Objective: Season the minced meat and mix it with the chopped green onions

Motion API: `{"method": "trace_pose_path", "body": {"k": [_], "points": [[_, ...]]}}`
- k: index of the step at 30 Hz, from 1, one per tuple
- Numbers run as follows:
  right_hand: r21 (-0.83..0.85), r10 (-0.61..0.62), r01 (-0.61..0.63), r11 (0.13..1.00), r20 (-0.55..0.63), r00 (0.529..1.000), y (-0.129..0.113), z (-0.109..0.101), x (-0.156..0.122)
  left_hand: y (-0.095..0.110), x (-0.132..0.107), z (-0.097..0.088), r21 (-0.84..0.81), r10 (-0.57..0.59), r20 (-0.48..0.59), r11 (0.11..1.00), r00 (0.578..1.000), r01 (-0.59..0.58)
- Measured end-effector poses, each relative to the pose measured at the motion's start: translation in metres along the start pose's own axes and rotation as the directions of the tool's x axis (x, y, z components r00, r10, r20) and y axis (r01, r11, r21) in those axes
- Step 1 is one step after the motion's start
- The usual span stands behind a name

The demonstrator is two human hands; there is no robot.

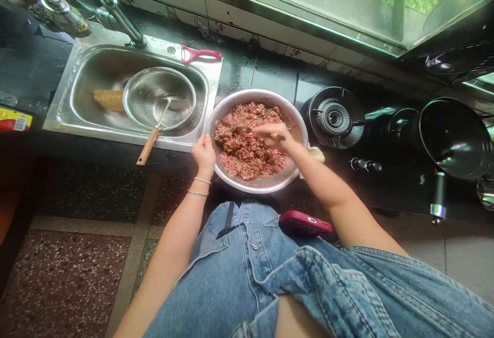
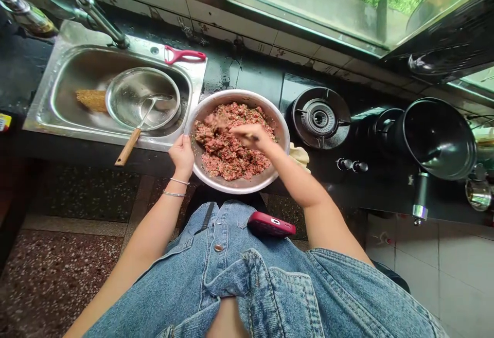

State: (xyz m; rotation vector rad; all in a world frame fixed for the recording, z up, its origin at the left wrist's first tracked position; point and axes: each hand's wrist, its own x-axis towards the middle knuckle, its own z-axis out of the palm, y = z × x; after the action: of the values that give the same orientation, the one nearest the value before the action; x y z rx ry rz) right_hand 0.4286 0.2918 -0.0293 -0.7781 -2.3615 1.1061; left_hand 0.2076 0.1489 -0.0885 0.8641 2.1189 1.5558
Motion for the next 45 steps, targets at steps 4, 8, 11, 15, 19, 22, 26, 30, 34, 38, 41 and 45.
{"method": "trace_pose_path", "body": {"k": [4, 8, 11, 15, 19, 22, 26, 30, 34, 38, 41, 45], "points": [[-0.098, 0.157, -0.202, 0.974, -0.341, 0.927, 0.017, -0.053, -0.030, -0.001, -0.002, 0.003, -0.019, -0.014, -0.014, 1.000, 1.000, 0.014], [-0.200, 0.130, -0.182, 0.963, -0.249, 0.960, -0.012, -0.035, -0.102, -0.001, -0.003, 0.005, -0.025, -0.031, -0.028, 0.999, 0.999, 0.031], [-0.148, 0.012, -0.021, 0.989, -0.066, 0.998, -0.036, 0.017, -0.122, 0.000, -0.002, 0.004, -0.026, -0.029, -0.019, 0.999, 0.999, 0.028], [0.015, -0.154, 0.153, 0.988, 0.129, 0.980, -0.033, 0.042, -0.081, 0.001, -0.001, 0.002, -0.022, -0.016, -0.013, 1.000, 1.000, 0.016], [-0.115, -0.076, 0.058, 0.992, -0.164, 0.984, -0.001, -0.010, -0.057, 0.001, 0.000, 0.003, -0.048, -0.028, -0.015, 0.998, 1.000, 0.027], [-0.228, 0.093, -0.217, 0.949, -0.453, 0.886, 0.007, -0.039, -0.095, 0.001, -0.002, 0.005, -0.043, -0.045, -0.036, 0.998, 0.998, 0.043], [-0.140, 0.320, -0.448, 0.883, -0.518, 0.793, -0.012, -0.027, -0.171, 0.001, -0.003, 0.007, -0.024, -0.059, -0.052, 0.998, 0.997, 0.057], [-0.008, 0.378, -0.402, 0.916, -0.323, 0.867, -0.042, 0.017, -0.180, 0.001, -0.001, 0.006, -0.027, -0.050, -0.031, 0.998, 0.998, 0.049], [0.093, 0.245, -0.228, 0.969, -0.260, 0.934, -0.055, 0.037, -0.125, 0.001, 0.002, 0.005, -0.029, -0.041, -0.042, 0.999, 0.998, 0.040], [0.216, 0.365, -0.305, 0.927, -0.349, 0.863, -0.033, 0.011, -0.110, 0.000, 0.002, 0.004, -0.028, -0.031, -0.053, 0.999, 0.998, 0.029], [0.324, 0.534, -0.425, 0.845, -0.455, 0.713, -0.010, -0.010, -0.133, -0.001, -0.001, 0.005, -0.031, -0.035, -0.071, 0.999, 0.997, 0.033], [0.168, 0.506, -0.492, 0.854, -0.488, 0.712, 0.009, -0.014, -0.155, -0.002, -0.004, 0.010, -0.049, -0.077, -0.115, 0.996, 0.990, 0.072]]}}
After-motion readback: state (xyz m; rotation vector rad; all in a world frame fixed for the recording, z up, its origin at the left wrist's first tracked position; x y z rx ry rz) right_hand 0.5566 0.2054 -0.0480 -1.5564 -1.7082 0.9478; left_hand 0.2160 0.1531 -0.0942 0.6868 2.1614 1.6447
